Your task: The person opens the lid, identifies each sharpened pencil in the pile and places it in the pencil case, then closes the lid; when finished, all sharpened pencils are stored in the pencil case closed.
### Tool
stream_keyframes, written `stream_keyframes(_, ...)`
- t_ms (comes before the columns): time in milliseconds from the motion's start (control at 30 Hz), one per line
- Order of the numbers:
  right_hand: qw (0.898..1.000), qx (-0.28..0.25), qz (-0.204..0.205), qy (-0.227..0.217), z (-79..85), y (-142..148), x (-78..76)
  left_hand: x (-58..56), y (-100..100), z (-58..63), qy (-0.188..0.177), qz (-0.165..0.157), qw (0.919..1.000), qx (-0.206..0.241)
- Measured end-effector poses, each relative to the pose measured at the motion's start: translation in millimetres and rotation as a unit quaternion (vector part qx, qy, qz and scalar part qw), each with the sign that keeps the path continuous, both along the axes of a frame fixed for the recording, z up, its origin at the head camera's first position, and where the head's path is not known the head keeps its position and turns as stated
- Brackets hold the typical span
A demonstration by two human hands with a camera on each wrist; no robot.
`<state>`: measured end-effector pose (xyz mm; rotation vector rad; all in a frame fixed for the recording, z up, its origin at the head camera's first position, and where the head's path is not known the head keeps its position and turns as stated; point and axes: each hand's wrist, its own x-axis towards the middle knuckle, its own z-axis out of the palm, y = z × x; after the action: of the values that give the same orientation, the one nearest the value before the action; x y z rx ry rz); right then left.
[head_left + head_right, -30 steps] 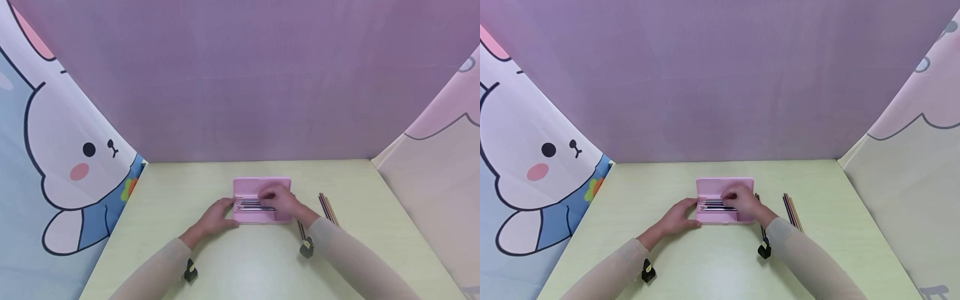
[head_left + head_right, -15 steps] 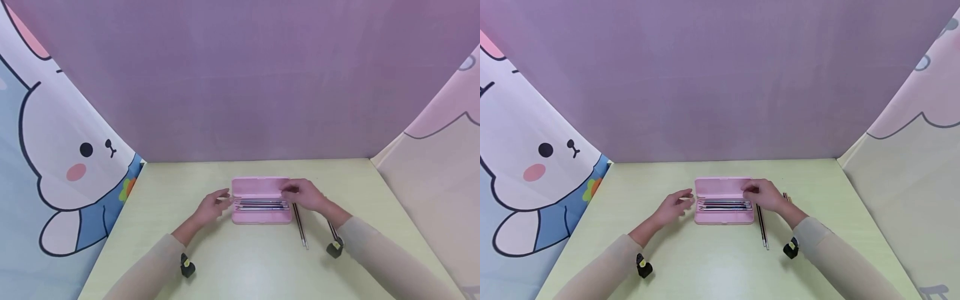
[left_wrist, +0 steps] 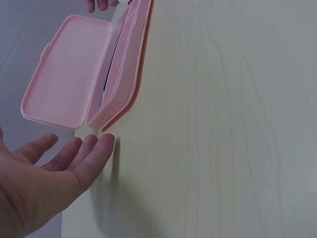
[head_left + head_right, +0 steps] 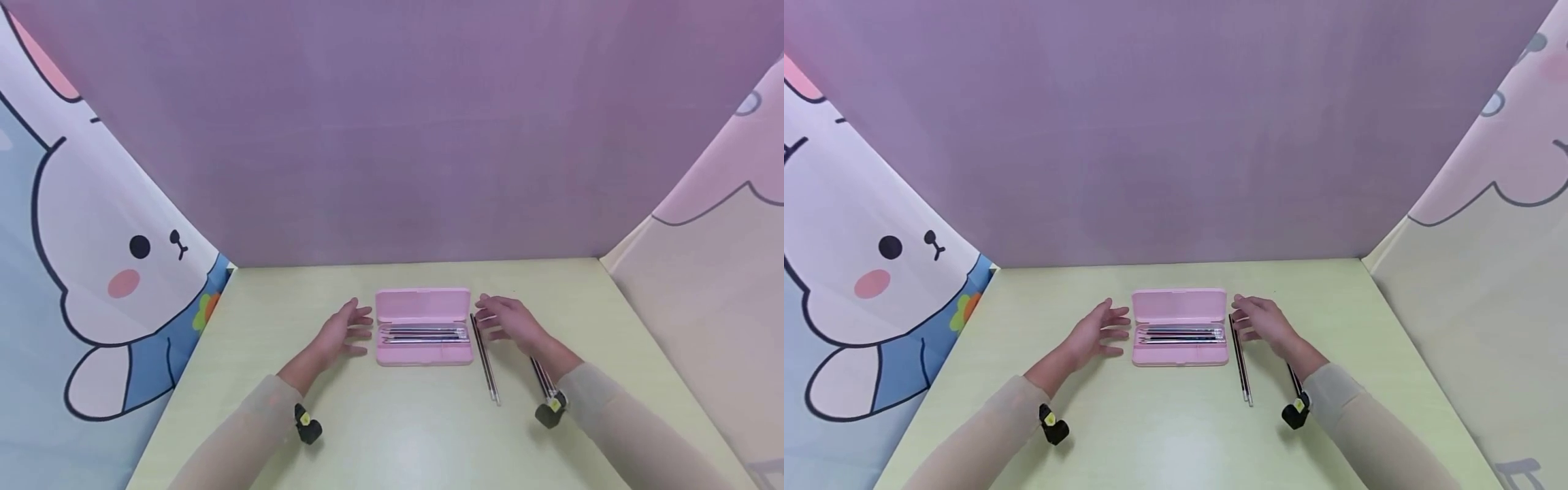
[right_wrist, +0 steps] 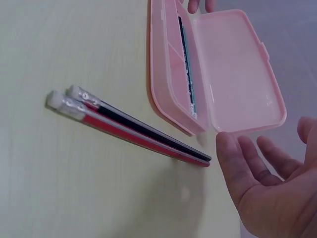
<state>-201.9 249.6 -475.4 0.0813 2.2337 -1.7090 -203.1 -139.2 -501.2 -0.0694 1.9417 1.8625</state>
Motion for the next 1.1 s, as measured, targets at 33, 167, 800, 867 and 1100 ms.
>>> stream_keyframes(33,1.0,-0.004,-0.001,-0.005,-2.2,-0.2,-0.1,-0.1,0.2,-0.9,-0.003,-0.004,1.0,0.0)
stream_keyframes(167,0.999,-0.019,0.003,-0.027,-9.8,-2.1,0.7,-0.2,1.6,-5.4,-0.022,-0.017,0.9996,0.002)
stream_keyframes(800,0.997,-0.047,0.012,-0.058,-11.8,-9.5,3.2,-2.7,5.3,-3.1,-0.016,-0.033,0.9992,-0.017)
stream_keyframes(867,0.997,-0.055,0.014,-0.057,-12.6,-9.7,3.0,-2.7,5.3,-3.7,-0.011,-0.032,0.9991,-0.026)
stream_keyframes(1100,0.996,-0.067,0.035,-0.044,-16.0,-8.5,2.5,-2.8,5.6,-4.1,-0.008,-0.029,0.9991,-0.029)
